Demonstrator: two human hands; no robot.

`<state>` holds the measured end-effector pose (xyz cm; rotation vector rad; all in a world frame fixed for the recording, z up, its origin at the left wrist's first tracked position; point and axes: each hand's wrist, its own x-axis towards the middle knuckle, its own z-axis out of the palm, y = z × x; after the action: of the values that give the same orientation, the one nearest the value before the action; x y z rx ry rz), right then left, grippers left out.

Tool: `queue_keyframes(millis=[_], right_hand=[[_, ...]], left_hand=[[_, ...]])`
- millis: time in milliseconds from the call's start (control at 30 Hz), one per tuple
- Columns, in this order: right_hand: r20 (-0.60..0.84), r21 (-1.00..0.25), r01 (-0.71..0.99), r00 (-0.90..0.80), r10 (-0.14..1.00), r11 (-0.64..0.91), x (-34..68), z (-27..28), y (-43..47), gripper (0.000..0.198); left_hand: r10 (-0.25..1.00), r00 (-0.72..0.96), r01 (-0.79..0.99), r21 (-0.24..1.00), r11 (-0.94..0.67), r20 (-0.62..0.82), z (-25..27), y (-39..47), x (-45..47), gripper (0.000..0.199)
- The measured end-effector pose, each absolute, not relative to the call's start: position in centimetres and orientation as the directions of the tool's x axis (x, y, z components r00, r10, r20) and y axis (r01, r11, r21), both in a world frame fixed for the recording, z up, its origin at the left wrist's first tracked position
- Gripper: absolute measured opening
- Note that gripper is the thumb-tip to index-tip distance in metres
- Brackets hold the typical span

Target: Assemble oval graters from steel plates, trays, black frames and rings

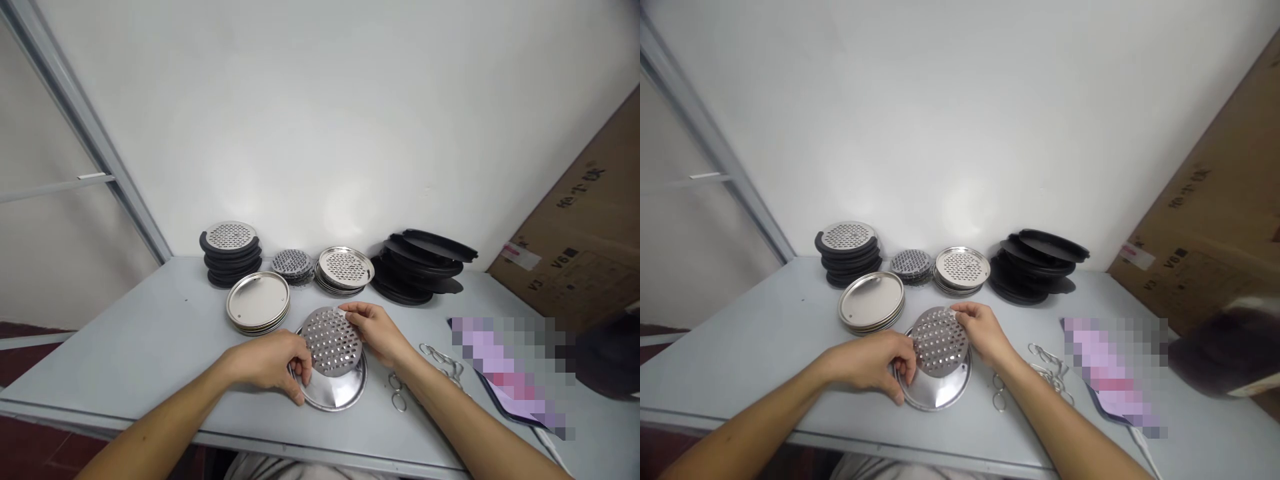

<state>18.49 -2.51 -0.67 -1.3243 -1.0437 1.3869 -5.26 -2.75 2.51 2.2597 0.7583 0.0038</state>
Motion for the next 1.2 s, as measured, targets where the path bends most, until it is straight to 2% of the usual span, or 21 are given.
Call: queue_keyframes(millis=[300, 600, 800, 867, 933, 1033, 1100, 1200], right_hand=[[-0.217, -0.975, -0.057, 0.007, 0.976, -0.216, 18.6, -0.6, -2.6, 0.022], [-0.207, -0.978, -0.013, 0.000, 0.978, -0.207, 18.6, -0.7, -2.5, 0.027], [-0.073, -0.981, 0.183, -0.020, 0.997, -0.068, 19.1, -1.2, -2.2, 0.027], [-0.044, -0.966, 0.255, -0.031, 0.999, -0.035, 19.3, -1.4, -2.2, 0.028], [-0.018, -0.948, 0.317, -0.044, 0.999, -0.003, 19.6, -1.4, -2.2, 0.028], [0.001, -0.922, 0.385, -0.090, 0.996, 0.036, 19.9, -1.0, -2.2, 0.025], [-0.009, -0.910, 0.411, -0.145, 0.989, 0.052, 20.0, -0.6, -2.3, 0.022], [-0.021, -0.895, 0.436, -0.240, 0.970, 0.089, 20.0, 0.0, -2.5, 0.020]], left_hand=[[0.503, 0.850, 0.450, 0.714, -0.537, -0.157, 1.9, -2.5, -5.4, 0.026], [0.512, 0.844, 0.451, 0.730, -0.514, -0.161, 2.0, -2.8, -5.4, 0.024], [0.633, 0.752, 0.597, 0.600, -0.533, -0.186, 4.0, -3.2, -5.6, 0.031], [0.649, 0.737, 0.612, 0.595, -0.521, -0.189, 5.5, -2.9, -5.6, 0.029], [0.666, 0.733, 0.595, 0.606, -0.528, -0.138, 6.9, -2.2, -5.5, 0.024], [0.725, 0.688, 0.579, 0.582, -0.571, 0.027, 7.8, -0.9, -4.9, 0.020], [0.736, 0.676, 0.598, 0.555, -0.578, 0.038, 7.4, -0.3, -4.5, 0.026], [0.726, 0.688, 0.585, 0.578, -0.569, 0.018, 5.9, -0.4, -4.2, 0.036]])
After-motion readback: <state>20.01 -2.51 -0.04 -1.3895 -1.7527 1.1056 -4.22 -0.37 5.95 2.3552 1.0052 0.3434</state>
